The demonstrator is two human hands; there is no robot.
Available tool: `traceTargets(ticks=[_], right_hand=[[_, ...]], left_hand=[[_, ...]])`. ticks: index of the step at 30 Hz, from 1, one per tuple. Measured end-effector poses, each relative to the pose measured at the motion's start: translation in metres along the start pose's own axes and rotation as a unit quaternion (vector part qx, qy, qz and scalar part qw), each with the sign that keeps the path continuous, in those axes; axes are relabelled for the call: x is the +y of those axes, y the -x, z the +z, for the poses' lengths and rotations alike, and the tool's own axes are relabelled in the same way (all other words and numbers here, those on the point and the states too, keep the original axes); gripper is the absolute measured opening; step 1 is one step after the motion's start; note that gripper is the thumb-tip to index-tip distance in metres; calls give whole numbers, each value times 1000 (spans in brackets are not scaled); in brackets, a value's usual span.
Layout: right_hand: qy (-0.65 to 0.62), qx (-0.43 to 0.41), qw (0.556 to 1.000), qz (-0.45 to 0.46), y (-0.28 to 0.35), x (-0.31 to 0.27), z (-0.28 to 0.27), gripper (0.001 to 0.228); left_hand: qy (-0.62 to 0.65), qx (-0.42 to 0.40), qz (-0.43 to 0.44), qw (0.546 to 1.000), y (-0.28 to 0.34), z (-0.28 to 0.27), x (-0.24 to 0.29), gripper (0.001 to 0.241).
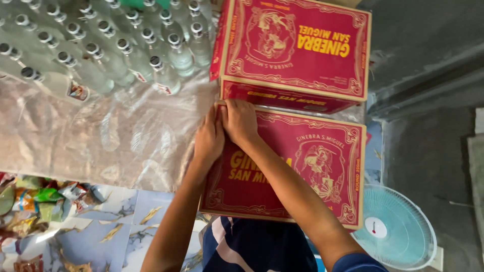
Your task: Packing glass bottles into a cardboard box.
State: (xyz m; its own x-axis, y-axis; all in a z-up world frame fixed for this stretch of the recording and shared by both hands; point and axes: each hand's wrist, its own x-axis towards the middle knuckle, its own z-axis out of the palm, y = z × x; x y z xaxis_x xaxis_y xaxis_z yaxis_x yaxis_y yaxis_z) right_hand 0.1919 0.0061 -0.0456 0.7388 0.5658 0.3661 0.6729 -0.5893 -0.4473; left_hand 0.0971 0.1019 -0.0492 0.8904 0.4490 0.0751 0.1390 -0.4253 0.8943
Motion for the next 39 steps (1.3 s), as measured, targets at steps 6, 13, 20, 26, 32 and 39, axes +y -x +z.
traceTargets(ticks=[6,13,20,26,32,39], right_hand=[[-31,28,996,-79,11,13,-18,27],[87,9,996,28,17,19,-40,25],[119,-24,990,70,39,65,-87,38],[126,-79,977,151,57,106,-133,45],[141,-63,972,177,83,149,-166,49],[201,38,968,144,101,171,-186,46]], left_hand=[[-128,55,153,978,-25,12,12,41],[-149,26,15,988,-28,11,25,28],[-165,20,3,986,-30,11,24,23],[-173,22,33,984,-30,9,24,22],[-168,20,29,985,-28,7,30,20],[-180,16,17,983,-29,7,34,19]])
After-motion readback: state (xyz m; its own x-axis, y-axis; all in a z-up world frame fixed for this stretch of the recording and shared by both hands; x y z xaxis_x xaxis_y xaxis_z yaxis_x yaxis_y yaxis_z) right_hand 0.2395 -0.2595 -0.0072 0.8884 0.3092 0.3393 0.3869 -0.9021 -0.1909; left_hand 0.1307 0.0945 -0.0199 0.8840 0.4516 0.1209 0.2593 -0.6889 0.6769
